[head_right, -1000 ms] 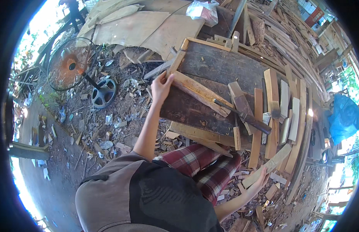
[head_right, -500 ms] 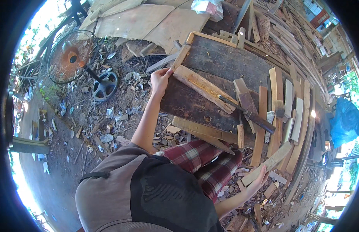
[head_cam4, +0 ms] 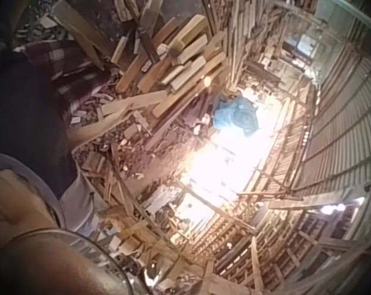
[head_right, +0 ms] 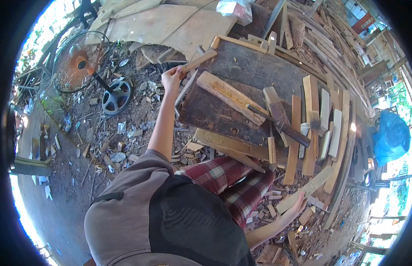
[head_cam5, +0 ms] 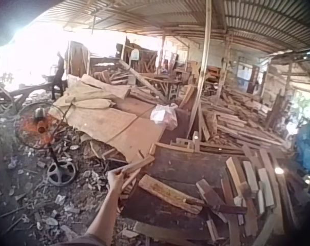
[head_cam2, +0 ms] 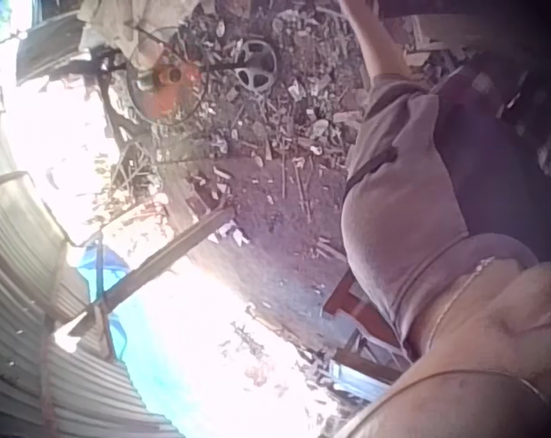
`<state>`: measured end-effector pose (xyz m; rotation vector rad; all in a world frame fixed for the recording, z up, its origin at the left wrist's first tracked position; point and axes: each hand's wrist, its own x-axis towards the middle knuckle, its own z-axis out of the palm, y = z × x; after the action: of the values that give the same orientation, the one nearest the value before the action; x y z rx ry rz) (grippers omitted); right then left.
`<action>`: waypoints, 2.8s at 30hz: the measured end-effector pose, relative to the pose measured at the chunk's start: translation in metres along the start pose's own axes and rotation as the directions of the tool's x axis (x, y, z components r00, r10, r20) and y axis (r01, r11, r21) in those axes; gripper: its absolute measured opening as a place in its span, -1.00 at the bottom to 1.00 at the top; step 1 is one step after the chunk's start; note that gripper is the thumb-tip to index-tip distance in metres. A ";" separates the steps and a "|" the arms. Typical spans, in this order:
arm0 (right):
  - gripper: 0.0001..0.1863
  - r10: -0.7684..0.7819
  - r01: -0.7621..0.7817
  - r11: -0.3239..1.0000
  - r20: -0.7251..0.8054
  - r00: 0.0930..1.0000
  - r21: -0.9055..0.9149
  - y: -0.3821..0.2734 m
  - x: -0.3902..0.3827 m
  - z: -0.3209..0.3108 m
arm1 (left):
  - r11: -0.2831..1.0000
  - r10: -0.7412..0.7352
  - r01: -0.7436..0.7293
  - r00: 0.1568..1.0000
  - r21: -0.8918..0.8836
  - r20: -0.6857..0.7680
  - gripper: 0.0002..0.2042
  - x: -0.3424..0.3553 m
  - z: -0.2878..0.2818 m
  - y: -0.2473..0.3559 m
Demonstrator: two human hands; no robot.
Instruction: Using a chisel and mallet to notch and shape pieces of wood on a workbench.
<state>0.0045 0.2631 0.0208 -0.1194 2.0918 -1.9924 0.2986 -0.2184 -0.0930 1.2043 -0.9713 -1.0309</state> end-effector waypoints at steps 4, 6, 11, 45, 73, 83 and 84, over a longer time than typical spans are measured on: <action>-0.46 -0.014 0.014 1.000 -0.006 1.000 0.020 0.000 0.005 0.019 | 0.996 -0.086 0.086 0.942 0.015 0.323 -0.72 0.011 -0.016 0.021; -0.46 -0.008 0.008 1.000 -0.006 1.000 0.013 0.002 0.003 0.026 | 0.992 -0.126 0.125 0.927 0.023 0.353 -0.71 0.014 -0.016 0.028; -0.45 -0.005 0.004 0.999 -0.019 1.000 -0.034 0.001 -0.005 0.038 | 0.978 -0.201 0.205 0.906 0.028 0.374 -0.71 0.017 -0.018 0.029; -0.30 -0.037 0.553 0.640 0.697 0.716 -0.534 0.005 -0.030 0.274 | 0.951 0.216 -0.220 0.975 0.215 0.044 -0.53 -0.066 0.010 0.025; -0.44 -0.047 0.434 0.845 0.765 0.642 -0.312 0.013 -0.015 0.266 | 0.960 -0.204 0.135 0.937 0.244 0.283 -0.51 -0.050 0.018 0.018; -0.37 -0.274 0.708 0.686 0.843 0.463 -0.166 -0.027 -0.082 0.340 | 0.853 -0.421 0.497 0.836 -0.162 0.352 -0.52 -0.056 0.013 0.021; -0.37 -0.183 0.772 0.574 0.877 0.445 -0.272 -0.015 -0.073 0.345 | 0.799 -0.419 0.535 0.822 -0.274 0.384 -0.50 -0.059 0.015 0.027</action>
<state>0.1543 -0.0568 0.0332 -1.6613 2.0552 -0.8621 0.2718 -0.1633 -0.0670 1.0039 -0.6539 -1.7743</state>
